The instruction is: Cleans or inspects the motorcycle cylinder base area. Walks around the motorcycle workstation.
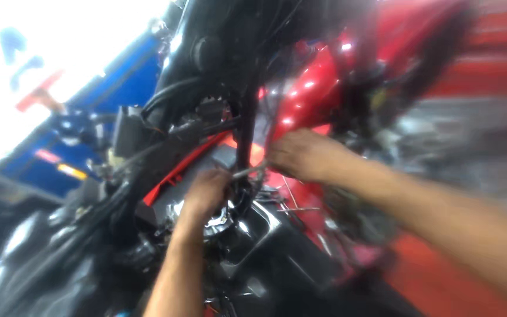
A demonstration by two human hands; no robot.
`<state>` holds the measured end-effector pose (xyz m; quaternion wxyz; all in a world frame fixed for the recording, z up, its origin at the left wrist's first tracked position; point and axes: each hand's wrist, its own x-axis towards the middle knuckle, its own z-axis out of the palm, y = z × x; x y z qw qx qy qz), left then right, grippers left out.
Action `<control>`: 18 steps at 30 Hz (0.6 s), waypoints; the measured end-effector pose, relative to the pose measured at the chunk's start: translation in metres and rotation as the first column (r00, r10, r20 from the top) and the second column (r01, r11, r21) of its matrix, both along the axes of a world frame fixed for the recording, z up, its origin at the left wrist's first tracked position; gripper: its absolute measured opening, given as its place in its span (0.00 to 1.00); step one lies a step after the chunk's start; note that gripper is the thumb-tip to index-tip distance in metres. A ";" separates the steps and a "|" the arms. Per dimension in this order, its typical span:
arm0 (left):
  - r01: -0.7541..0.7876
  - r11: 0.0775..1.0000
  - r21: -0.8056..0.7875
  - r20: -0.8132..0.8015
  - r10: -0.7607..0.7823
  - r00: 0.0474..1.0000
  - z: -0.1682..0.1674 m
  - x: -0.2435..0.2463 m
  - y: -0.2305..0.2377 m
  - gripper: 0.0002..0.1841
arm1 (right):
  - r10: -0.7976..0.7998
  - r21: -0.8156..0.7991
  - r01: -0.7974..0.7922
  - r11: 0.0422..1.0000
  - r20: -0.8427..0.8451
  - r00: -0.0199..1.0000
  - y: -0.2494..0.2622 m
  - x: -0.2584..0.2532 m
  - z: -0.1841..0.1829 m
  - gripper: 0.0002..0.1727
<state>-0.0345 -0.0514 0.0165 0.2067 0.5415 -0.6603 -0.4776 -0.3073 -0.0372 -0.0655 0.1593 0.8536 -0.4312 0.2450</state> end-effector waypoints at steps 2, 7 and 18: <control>-0.031 0.999 0.008 -0.013 0.031 0.999 -0.001 -0.001 0.004 0.20 | -0.040 0.119 0.045 0.992 -0.040 0.998 0.005 0.004 0.004 0.10; 0.034 0.999 0.006 -0.041 -0.034 0.999 -0.005 0.007 0.001 0.20 | -0.433 0.494 0.462 0.736 -0.182 0.883 0.082 0.064 0.043 0.11; 0.095 0.994 0.048 -0.049 -0.092 0.995 0.002 0.007 -0.008 0.25 | -0.494 0.297 0.467 0.833 0.018 0.869 0.120 0.096 0.027 0.17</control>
